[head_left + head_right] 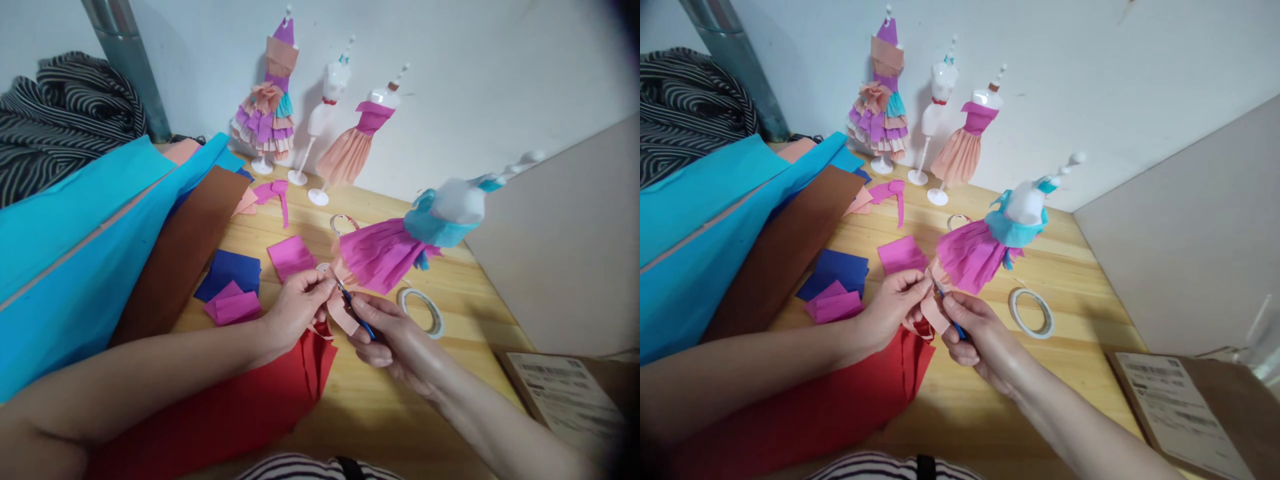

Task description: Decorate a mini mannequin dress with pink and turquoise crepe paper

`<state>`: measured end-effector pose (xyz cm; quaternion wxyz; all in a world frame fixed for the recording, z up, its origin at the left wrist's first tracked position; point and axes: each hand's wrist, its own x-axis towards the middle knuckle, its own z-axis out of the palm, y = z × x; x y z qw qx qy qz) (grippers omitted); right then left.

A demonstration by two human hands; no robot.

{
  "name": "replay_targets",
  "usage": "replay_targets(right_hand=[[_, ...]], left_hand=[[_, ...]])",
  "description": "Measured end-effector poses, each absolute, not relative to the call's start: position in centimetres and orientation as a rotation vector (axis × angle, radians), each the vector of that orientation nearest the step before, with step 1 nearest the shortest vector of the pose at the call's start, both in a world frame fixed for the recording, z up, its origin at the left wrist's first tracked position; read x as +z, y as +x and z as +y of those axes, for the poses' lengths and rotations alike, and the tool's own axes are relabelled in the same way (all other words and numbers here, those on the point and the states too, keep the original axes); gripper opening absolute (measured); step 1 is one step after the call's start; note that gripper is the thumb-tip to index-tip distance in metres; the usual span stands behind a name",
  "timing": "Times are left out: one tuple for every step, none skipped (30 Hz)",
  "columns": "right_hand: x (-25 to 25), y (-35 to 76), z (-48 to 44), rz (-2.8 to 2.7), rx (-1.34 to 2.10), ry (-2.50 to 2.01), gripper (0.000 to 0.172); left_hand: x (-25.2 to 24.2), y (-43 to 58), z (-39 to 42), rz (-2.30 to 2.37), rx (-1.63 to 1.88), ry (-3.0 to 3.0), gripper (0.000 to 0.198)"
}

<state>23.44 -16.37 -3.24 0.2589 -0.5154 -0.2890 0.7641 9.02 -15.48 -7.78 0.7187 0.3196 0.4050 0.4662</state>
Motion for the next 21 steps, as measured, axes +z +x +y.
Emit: replay_targets(right_hand=[[-3.27,23.46,-16.35,-0.799,2.077,-1.384,0.035],[-3.3,23.48,-16.33,-0.816,2.082,-1.373,0.035],[-3.33,23.49,-16.32,-0.83,2.085,-1.365,0.035],[-3.34,23.5,-16.31,-0.841,2.087,-1.362,0.035],[-3.36,23.51,-16.32,-0.848,2.087,-1.361,0.035],[-3.37,23.52,-16.33,-0.851,2.087,-1.358,0.035],[-3.39,23.52,-16.36,-0.85,2.088,-1.352,0.035],[-3.41,23.53,-16.4,-0.847,2.087,-1.343,0.035],[-3.43,23.53,-16.45,-0.844,2.086,-1.334,0.035],[-3.45,23.54,-16.51,-0.841,2.083,-1.325,0.034],[-3.46,23.54,-16.57,-0.841,2.082,-1.316,0.034],[-3.47,23.54,-16.62,-0.841,2.08,-1.305,0.034],[-3.48,23.53,-16.67,-0.843,2.078,-1.294,0.034],[-3.49,23.52,-16.7,-0.844,2.076,-1.283,0.034],[-3.51,23.51,-16.73,-0.842,2.075,-1.275,0.034],[-3.54,23.49,-16.75,-0.838,2.073,-1.272,0.035],[-3.57,23.48,-16.76,-0.833,2.071,-1.275,0.035],[-3.61,23.47,-16.78,-0.826,2.068,-1.282,0.035],[-3.65,23.45,-16.79,-0.82,2.064,-1.291,0.035],[-3.68,23.45,-16.81,-0.815,2.058,-1.299,0.035],[-3.7,23.44,-16.83,-0.815,2.053,-1.307,0.036]], left_hand=[[-7.81,8.99,-15.5,0.9,1.03,0.712,0.029],[-7.84,8.97,-15.52,0.905,1.027,0.718,0.029],[-7.84,8.95,-15.54,0.907,1.021,0.724,0.029],[-7.83,8.93,-15.56,0.906,1.013,0.728,0.028],[-7.8,8.91,-15.58,0.903,1.007,0.732,0.028],[-7.76,8.89,-15.6,0.898,1.004,0.735,0.028],[-7.71,8.88,-15.62,0.892,1.002,0.738,0.027],[-7.66,8.86,-15.63,0.889,1.001,0.739,0.027],[-7.63,8.85,-15.64,0.887,0.999,0.739,0.027],[-7.6,8.84,-15.65,0.888,0.996,0.739,0.026],[-7.59,8.84,-15.65,0.888,0.991,0.738,0.026],[-7.59,8.84,-15.65,0.889,0.986,0.737,0.025],[-7.59,8.84,-15.65,0.891,0.982,0.738,0.024],[-7.61,8.84,-15.64,0.892,0.979,0.74,0.024],[-7.62,8.84,-15.63,0.894,0.978,0.741,0.024],[-7.64,8.84,-15.62,0.897,0.977,0.74,0.024],[-7.65,8.84,-15.61,0.899,0.975,0.738,0.023],[-7.66,8.85,-15.6,0.901,0.974,0.734,0.023],[-7.67,8.85,-15.59,0.903,0.973,0.731,0.023],[-7.68,8.85,-15.58,0.903,0.972,0.729,0.024],[-7.68,8.86,-15.57,0.902,0.973,0.729,0.024]])
